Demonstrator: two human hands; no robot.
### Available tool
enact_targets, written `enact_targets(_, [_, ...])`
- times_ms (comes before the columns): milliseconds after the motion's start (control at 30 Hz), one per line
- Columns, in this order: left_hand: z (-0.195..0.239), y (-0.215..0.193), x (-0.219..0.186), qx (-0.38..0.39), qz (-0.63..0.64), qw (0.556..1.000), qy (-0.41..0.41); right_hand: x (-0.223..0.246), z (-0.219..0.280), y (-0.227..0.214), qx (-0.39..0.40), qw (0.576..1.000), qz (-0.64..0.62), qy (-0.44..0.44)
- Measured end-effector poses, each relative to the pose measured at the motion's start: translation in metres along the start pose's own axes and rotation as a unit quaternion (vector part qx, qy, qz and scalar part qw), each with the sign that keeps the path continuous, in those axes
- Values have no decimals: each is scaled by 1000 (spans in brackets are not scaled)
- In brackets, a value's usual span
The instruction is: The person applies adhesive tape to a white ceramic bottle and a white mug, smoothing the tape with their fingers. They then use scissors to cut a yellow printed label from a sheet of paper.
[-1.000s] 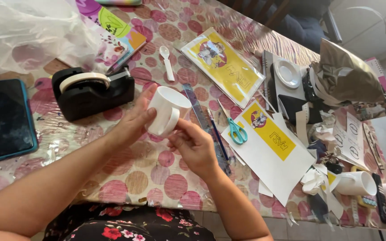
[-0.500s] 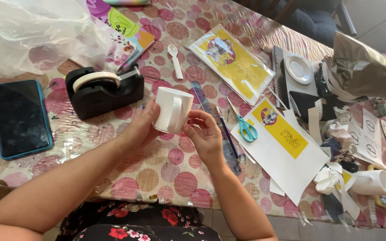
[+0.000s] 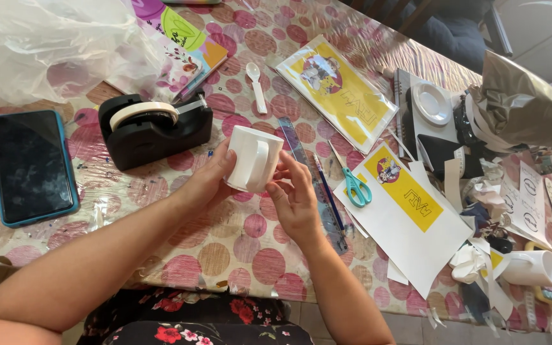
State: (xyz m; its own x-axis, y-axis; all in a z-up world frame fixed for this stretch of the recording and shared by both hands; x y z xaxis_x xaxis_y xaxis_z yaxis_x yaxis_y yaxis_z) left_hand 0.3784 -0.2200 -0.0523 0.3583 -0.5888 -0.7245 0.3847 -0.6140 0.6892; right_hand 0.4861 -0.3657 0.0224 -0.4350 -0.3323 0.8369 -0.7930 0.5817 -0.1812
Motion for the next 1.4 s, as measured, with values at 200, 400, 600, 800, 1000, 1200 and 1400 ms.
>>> enact_targets(200, [12, 19, -20, -3, -3, 1000, -10, 10, -3, -3, 31, 989, 128, -72])
enact_targets(400, [11, 16, -23, -12, -16, 1000, 3, 23, -5, 2, 12, 972, 200, -125])
enact_targets(600, [22, 34, -35, -31, -8, 999, 13, 25, 3, 8, -14, 968, 193, -160])
enact_targets(800, [11, 22, -24, -39, 4, 999, 14, 19, 0, 8, -15, 964, 201, -174])
enact_targets(1000, [14, 22, -33, -52, -72, 995, 52, 16, 6, 17, -3, 952, 224, -209])
enact_targets(1200, [8, 6, -16, -105, -10, 993, 44, 14, 14, 23, 2, 932, 264, -250])
enact_targets(1400, [7, -2, -2, -101, 13, 994, 27, 23, 14, 24, 12, 937, 252, -240])
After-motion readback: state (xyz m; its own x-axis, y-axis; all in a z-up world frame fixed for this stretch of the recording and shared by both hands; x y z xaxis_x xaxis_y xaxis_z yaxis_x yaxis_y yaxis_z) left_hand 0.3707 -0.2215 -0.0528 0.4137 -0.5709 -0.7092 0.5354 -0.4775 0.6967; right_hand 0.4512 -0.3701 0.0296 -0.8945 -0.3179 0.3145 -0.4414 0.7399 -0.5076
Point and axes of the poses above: each hand's wrist, its own z-axis away from the middle knuckle, its own y-axis out of the palm, x = y × z, the point moved 2 cm from there along -z, towards the middle knuckle, and after that the axes turned 1 degree about z, right-handed, at the moved point
